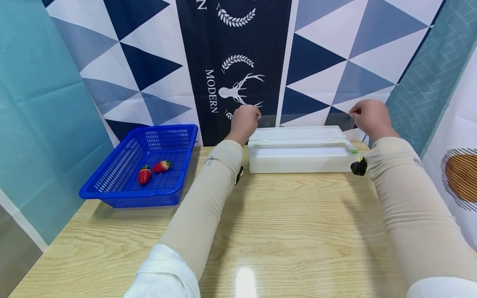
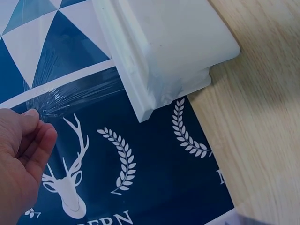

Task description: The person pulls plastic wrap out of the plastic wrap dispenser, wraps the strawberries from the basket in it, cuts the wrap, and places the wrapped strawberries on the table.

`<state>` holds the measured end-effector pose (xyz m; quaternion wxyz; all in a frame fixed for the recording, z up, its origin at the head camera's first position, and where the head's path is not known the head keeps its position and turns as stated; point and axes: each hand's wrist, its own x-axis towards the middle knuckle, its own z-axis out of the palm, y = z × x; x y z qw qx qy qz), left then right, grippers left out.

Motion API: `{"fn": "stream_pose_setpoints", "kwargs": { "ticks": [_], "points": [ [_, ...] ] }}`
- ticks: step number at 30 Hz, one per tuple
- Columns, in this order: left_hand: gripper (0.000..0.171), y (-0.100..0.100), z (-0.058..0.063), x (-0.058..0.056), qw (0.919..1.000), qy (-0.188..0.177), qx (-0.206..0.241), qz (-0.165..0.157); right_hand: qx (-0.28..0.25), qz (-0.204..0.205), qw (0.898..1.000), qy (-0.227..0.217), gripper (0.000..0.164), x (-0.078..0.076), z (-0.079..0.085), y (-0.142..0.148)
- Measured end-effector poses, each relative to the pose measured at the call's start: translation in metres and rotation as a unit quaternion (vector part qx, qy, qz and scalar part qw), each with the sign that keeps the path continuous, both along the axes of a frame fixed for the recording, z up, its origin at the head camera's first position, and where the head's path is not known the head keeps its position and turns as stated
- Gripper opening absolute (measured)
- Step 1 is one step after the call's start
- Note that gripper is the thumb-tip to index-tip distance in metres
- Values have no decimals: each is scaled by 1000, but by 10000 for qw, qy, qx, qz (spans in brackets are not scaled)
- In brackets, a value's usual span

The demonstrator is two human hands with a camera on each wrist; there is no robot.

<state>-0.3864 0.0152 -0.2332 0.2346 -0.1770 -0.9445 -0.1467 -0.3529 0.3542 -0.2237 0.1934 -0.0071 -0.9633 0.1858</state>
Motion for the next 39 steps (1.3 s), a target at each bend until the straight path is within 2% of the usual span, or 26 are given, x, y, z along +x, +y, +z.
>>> {"fn": "stream_pose_setpoints", "kwargs": {
  "ticks": [5, 12, 18, 26, 33, 39],
  "points": [
    [23, -1, 4, 0, 10000, -51, 16, -2, -7, -46, 10000, 30, 25, -1, 3, 0],
    [18, -6, 7, -2, 9998, 152, 64, 57, 47, -102, 9999, 122, 25, -2, 8, -5],
    [20, -8, 8, -1, 9996, 185, 124, 183, 68, -131, 9997, 199, 24, -2, 11, -9],
    [18, -9, 11, 2, 9980, 479, 255, 317, 57, -106, 9995, 291, 28, -3, 19, -12],
    [18, -13, 16, 5, 9977, 537, 291, 301, -6, -127, 9990, 427, 28, 0, 22, -16],
    [22, -20, 20, 6, 9961, 756, 395, 213, 143, -40, 9980, 608, 27, 1, 25, -19]
  ]
}}
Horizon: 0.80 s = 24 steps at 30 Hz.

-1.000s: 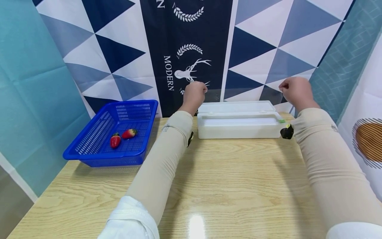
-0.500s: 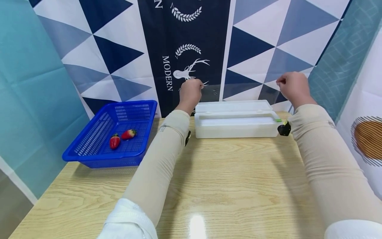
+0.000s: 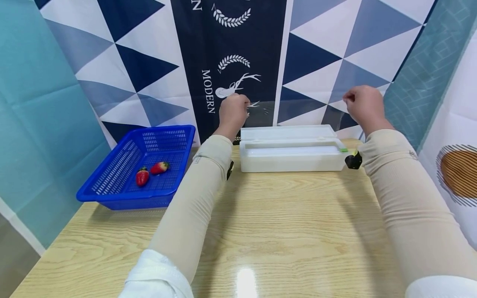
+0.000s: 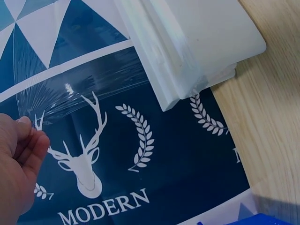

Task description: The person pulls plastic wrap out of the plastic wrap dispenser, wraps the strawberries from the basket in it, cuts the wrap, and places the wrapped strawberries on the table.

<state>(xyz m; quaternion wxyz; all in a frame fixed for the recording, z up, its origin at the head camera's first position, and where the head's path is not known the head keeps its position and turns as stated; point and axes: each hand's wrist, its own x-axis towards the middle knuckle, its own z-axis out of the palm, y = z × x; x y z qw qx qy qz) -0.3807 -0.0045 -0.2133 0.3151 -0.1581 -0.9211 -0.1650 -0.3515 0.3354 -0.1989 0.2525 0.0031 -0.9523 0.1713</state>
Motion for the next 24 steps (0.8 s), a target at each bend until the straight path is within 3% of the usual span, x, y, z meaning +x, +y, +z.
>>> {"fn": "stream_pose_setpoints", "kwargs": {
  "ticks": [12, 24],
  "points": [
    [21, -9, 10, 0, 9997, 215, -68, -43, 127, 25, 9992, 376, 27, 3, 6, -8],
    [17, -10, 14, 1, 9974, 722, 51, 44, 33, -63, 9980, 623, 28, 2, 13, -12]
  ]
}}
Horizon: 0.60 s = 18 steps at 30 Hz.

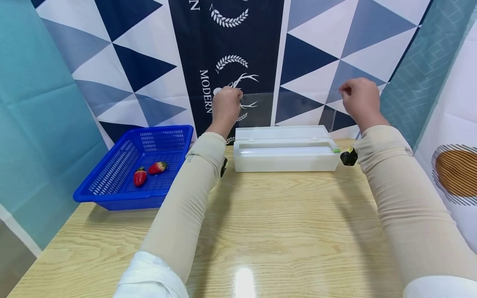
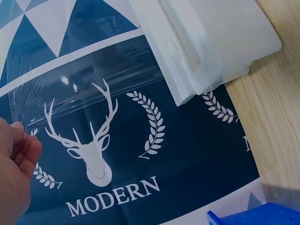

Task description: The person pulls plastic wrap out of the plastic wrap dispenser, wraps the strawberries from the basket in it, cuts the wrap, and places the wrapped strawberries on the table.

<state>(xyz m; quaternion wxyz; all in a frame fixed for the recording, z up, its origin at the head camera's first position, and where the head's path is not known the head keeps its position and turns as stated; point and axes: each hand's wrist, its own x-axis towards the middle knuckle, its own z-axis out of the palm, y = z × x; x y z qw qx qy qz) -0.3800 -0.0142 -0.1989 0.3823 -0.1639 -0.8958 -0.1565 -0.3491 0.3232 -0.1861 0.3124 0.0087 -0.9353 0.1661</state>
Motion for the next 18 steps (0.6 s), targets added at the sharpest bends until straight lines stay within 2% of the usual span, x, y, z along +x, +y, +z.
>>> {"fn": "stream_pose_setpoints", "kwargs": {
  "ticks": [10, 15, 18],
  "points": [
    [17, -3, 4, 2, 9990, 439, -26, -111, -252, -66, 9997, -29, 30, 2, 6, -3],
    [18, -3, 8, 2, 9987, 482, 18, -163, -439, -89, 9989, -104, 33, 2, 10, -1],
    [19, -2, 11, 3, 9989, 441, 59, -162, -427, -48, 9991, 17, 33, 3, 14, -2]
  ]
}}
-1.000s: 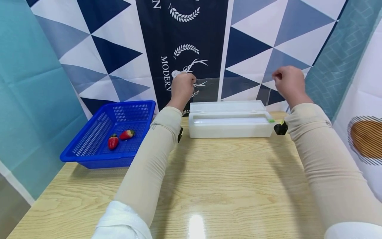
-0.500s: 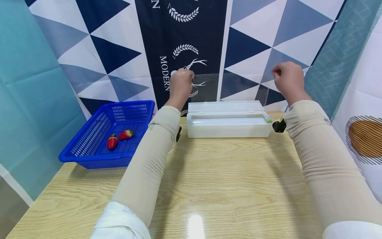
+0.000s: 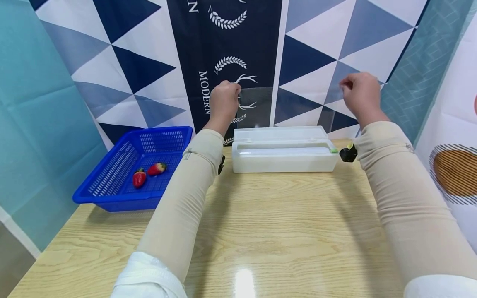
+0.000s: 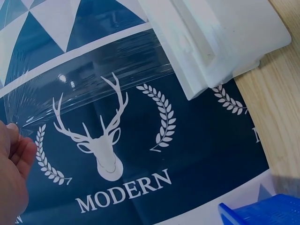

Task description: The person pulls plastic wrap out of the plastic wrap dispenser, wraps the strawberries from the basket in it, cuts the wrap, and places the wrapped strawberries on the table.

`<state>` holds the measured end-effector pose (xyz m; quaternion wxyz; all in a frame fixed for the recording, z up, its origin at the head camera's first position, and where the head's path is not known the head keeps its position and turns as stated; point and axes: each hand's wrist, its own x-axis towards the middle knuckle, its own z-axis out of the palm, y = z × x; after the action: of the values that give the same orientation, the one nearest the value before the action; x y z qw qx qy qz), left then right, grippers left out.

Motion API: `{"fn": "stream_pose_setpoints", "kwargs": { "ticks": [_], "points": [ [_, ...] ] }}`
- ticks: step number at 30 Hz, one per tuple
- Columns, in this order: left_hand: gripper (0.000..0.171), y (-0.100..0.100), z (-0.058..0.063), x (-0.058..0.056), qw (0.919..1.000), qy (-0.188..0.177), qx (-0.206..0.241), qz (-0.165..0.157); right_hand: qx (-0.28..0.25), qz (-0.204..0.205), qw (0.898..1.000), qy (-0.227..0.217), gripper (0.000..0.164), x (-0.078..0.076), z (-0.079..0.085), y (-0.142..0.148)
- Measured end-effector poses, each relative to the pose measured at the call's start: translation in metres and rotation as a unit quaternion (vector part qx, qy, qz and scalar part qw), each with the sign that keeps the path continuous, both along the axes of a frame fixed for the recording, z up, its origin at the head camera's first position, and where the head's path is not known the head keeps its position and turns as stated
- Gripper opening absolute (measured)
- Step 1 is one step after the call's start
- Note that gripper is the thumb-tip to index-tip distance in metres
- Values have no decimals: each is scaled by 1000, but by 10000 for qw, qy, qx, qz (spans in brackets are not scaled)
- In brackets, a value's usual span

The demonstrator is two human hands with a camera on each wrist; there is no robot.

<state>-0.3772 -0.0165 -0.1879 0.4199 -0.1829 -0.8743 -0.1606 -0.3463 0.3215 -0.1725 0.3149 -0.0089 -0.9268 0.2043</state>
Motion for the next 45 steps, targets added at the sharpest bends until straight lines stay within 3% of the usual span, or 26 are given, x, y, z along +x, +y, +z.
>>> {"fn": "stream_pose_setpoints", "kwargs": {
  "ticks": [11, 26, 39, 45],
  "points": [
    [18, -1, 10, 2, 9998, 93, 172, -40, 15, -73, 9999, 111, 33, 5, 15, -4],
    [20, -1, 24, 4, 9993, -74, 356, 4, 213, -72, 9989, 420, 33, 7, 29, -4],
    [19, -1, 37, 7, 9989, 158, 422, -95, 207, -192, 9987, 427, 35, 11, 42, -3],
    [19, 0, 40, 8, 9990, 207, 402, -25, 197, -175, 9977, 625, 35, 14, 43, -4]
  ]
}}
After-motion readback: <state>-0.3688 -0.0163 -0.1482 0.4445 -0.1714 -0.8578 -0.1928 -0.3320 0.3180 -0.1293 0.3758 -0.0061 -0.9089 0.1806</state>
